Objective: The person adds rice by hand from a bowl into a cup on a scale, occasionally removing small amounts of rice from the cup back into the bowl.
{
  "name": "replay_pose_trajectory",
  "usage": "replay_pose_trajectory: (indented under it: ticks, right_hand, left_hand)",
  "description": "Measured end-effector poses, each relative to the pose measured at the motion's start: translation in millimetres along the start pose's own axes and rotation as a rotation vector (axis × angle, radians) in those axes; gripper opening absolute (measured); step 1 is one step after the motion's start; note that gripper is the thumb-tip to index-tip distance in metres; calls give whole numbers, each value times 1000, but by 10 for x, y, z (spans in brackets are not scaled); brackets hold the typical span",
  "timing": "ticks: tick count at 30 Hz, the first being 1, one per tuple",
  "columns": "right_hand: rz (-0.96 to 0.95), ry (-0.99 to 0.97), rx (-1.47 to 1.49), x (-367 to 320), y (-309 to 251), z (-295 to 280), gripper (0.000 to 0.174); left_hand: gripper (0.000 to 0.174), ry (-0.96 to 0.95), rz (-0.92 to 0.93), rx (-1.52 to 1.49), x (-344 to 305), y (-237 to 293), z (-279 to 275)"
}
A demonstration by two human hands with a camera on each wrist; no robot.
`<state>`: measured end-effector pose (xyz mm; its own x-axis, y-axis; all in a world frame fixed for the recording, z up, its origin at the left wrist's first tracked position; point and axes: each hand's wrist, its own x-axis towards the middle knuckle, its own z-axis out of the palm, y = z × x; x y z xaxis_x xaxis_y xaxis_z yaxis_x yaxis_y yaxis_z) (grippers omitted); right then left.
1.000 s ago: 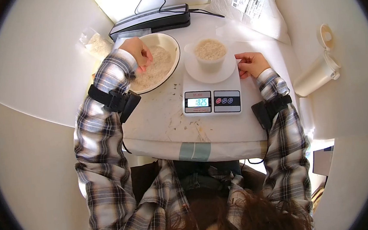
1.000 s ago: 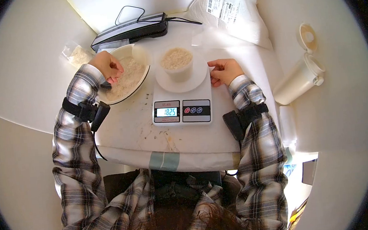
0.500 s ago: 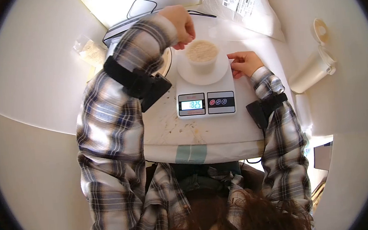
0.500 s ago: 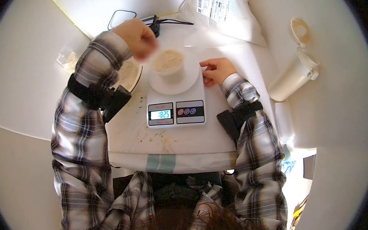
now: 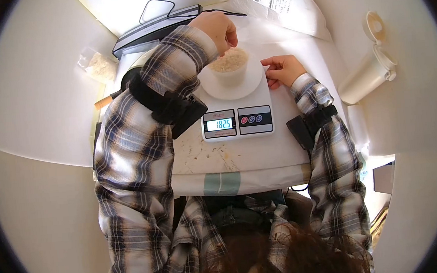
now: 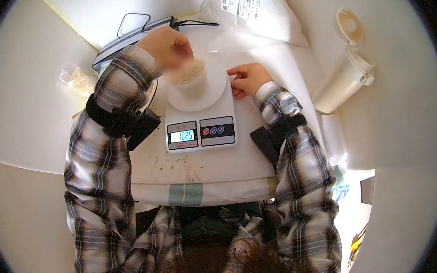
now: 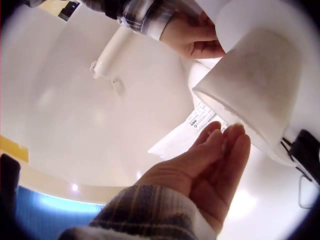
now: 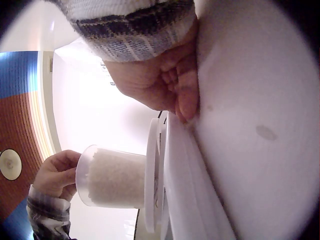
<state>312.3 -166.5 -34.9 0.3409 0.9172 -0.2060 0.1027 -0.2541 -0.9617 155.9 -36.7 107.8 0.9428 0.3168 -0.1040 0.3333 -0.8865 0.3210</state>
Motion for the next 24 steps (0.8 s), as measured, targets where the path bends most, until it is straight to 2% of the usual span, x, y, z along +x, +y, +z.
replay_pose_trajectory:
  ticks: [14,16,22,24]
  right_hand:
    - [12,-10,-6,-15,-19,4,32]
    - [11,-7,0,-15,-17,6,32]
    - [6,-15,-17,1,-2,-3,32]
    - [7,-23,-2,1,-1,-4,32]
  left_hand:
    - [14,26,-8,-13,-87,-66,20]
    - [16,106,-22,-50,-112,-55,21]
    - [27,25,-109,-255,-138,-94,-19]
    - [26,39,-117,-279,-152,-98,-2]
